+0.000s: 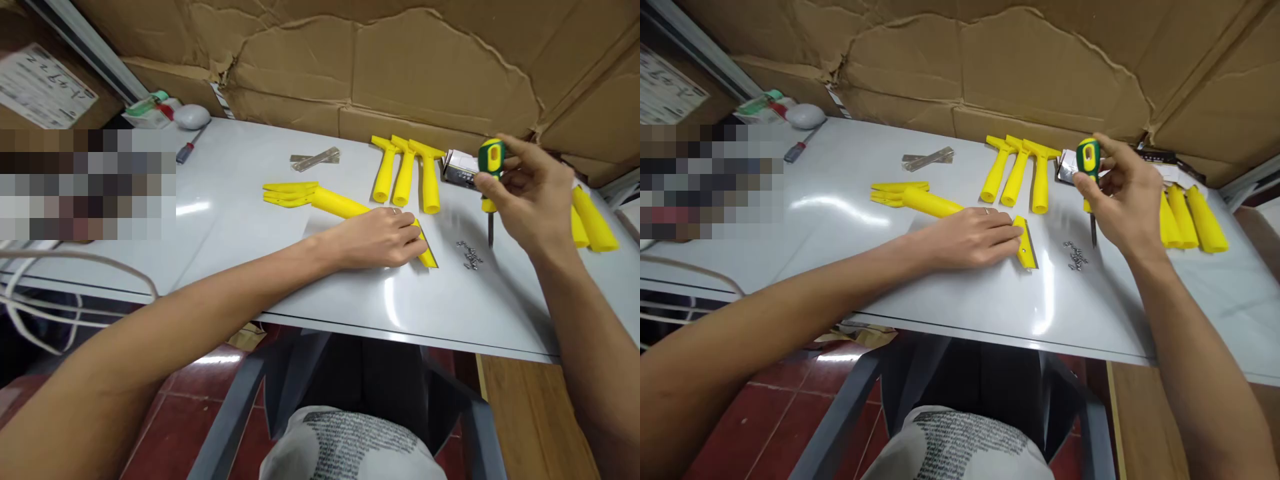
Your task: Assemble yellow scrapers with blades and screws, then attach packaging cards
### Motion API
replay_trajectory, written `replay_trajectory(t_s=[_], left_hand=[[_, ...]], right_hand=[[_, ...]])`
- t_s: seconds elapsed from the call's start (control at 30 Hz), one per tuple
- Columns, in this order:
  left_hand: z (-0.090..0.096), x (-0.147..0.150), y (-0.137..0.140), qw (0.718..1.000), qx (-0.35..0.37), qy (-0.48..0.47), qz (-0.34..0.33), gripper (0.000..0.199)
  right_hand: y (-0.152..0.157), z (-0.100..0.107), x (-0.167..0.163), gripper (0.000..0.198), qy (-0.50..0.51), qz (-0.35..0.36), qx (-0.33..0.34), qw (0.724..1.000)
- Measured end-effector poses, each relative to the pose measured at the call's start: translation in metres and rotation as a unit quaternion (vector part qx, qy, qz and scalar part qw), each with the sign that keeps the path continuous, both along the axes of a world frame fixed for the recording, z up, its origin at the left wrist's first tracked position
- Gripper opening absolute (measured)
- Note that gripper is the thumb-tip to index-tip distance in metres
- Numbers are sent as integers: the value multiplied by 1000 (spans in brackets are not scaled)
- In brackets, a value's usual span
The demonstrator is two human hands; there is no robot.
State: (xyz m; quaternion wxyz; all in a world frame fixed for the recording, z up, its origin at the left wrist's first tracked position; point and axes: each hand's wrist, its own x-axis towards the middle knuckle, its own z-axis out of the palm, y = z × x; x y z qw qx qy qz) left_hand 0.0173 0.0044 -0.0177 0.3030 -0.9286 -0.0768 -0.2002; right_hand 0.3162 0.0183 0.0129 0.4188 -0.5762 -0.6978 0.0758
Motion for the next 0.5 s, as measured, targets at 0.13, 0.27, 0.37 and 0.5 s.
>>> replay_trajectory(t_s=[0.13, 0.27, 0.37, 0.5], left_hand=[[-2, 0, 0, 997, -55, 57, 17, 27], [-8, 2, 1, 990, -140, 30, -4, 20], [-11, 1, 1, 987, -156, 23, -7, 21], [-7, -5, 7, 995, -100, -9, -21, 25]], right_hand=[[-4, 0, -3, 71, -118, -55, -91, 987], [3, -3, 3, 59, -183, -59, -153, 969], [7, -6, 7, 55, -202, -62, -196, 958], [9, -11, 9, 52, -208, -51, -189, 958]])
